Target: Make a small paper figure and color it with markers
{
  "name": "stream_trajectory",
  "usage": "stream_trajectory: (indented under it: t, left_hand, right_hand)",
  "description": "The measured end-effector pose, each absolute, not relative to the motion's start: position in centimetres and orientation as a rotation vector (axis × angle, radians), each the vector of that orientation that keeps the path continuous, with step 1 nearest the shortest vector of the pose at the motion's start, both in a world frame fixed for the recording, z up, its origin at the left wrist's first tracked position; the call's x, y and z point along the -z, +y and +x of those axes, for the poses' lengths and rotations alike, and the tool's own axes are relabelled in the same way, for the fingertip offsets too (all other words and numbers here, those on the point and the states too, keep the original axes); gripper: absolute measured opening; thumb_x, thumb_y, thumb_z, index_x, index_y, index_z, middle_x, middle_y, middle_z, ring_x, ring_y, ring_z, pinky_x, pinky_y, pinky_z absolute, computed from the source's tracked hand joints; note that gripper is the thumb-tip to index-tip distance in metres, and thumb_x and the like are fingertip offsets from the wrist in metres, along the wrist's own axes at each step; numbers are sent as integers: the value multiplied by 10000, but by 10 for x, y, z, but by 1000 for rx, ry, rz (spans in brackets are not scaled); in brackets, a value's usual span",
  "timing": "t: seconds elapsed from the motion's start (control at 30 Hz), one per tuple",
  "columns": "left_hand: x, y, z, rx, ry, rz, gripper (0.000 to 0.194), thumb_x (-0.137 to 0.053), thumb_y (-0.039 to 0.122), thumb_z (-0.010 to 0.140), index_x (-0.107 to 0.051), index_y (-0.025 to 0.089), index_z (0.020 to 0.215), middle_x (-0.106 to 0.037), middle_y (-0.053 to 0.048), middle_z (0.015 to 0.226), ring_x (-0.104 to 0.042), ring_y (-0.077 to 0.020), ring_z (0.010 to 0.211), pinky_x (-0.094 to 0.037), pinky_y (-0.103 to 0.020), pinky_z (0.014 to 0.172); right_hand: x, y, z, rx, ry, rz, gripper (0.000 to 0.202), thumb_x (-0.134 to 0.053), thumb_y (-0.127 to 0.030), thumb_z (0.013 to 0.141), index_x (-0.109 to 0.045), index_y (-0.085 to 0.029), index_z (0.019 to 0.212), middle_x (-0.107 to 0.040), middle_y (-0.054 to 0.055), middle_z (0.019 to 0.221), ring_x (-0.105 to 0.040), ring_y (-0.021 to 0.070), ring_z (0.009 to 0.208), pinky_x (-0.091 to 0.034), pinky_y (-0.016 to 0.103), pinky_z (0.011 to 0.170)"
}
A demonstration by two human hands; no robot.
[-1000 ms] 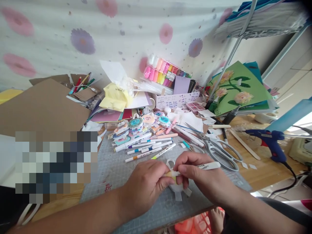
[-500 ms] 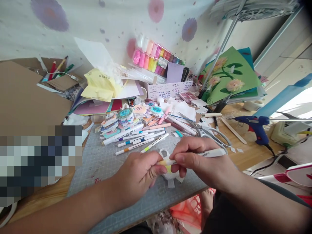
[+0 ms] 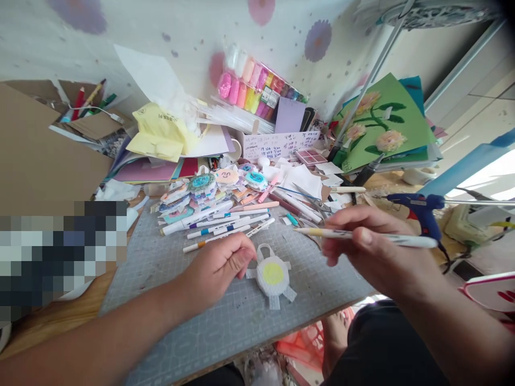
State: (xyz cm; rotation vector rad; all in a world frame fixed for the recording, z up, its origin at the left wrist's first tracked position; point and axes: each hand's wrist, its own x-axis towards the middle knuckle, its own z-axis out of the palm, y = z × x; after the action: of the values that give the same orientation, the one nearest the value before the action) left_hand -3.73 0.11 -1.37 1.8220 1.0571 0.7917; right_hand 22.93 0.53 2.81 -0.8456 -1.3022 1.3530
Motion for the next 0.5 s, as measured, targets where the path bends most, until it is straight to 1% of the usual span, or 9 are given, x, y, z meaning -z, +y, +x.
stream_trajectory:
  t: [0.03, 0.1, 0.17, 0.2, 0.27, 0.33, 0.4, 0.5]
  left_hand:
    - [14, -1, -35, -792, 1100, 1893, 275, -395, 378, 940, -558, 206, 801, -537, 34, 617, -498, -125, 565, -404, -225, 544]
    - [12, -5, -30, -747, 1233, 1991, 260, -409, 382, 926, -574, 212, 820, -544, 28, 649, -514, -140, 594, -402, -239, 559]
    - [9, -10, -25, -613, 1378, 2061, 211, -503, 418, 868, -587, 224, 869, -531, 34, 641, -512, -155, 591, -399, -258, 573]
    - [7, -12, -23, -520, 1436, 2094, 227, -573, 435, 817, -593, 230, 914, -528, 36, 648, -514, -165, 598, -403, -271, 589]
    - [3, -15, -19, -352, 1498, 2156, 388, -681, 449, 715, -594, 238, 1029, -565, 13, 734, -542, -200, 667, -423, -312, 652]
    - [1, -17, -16, -240, 1503, 2192, 511, -717, 458, 668, -583, 234, 1108, -605, -28, 849, -569, -243, 758, -434, -361, 720]
    - [1, -18, -14, -182, 1503, 2205, 549, -716, 461, 667, -580, 226, 1144, -626, -56, 921, -583, -272, 814, -436, -396, 764]
    - [4, -16, -10, -162, 1483, 2241, 532, -705, 446, 684, -590, 218, 1151, -653, -70, 993, -598, -292, 860, -432, -423, 808]
  right_hand:
    - [-19, 4, 229, -1438, -1276, -850, 222, -758, -391, 737, -750, -222, 880, -729, 58, 723, -670, 204, 655, -539, 291, 526]
    - [0, 1, 225, -1531, -1237, -866, 248, -765, -401, 732, -735, -218, 896, -730, 53, 756, -662, 185, 665, -531, 281, 550]
    - [15, -2, 223, -1537, -1262, -923, 195, -784, -350, 722, -710, -205, 829, -701, 16, 688, -623, 131, 591, -494, 235, 550]
    - [21, -3, 222, -1523, -1295, -960, 167, -784, -319, 725, -687, -196, 786, -677, -4, 639, -595, 107, 557, -466, 211, 540]
    - [28, -6, 222, -1497, -1360, -1029, 162, -763, -272, 743, -632, -182, 713, -632, -28, 568, -541, 79, 512, -405, 182, 509]
    - [29, -9, 221, -1486, -1398, -1070, 176, -738, -252, 749, -591, -178, 687, -611, -34, 553, -498, 75, 502, -365, 180, 491]
    - [28, -11, 220, -1468, -1440, -1088, 172, -725, -239, 731, -574, -177, 679, -595, -34, 568, -469, 79, 514, -346, 186, 488]
    - [26, -13, 216, -1416, -1510, -1120, 185, -715, -239, 698, -550, -174, 644, -550, -33, 579, -435, 85, 530, -328, 195, 485]
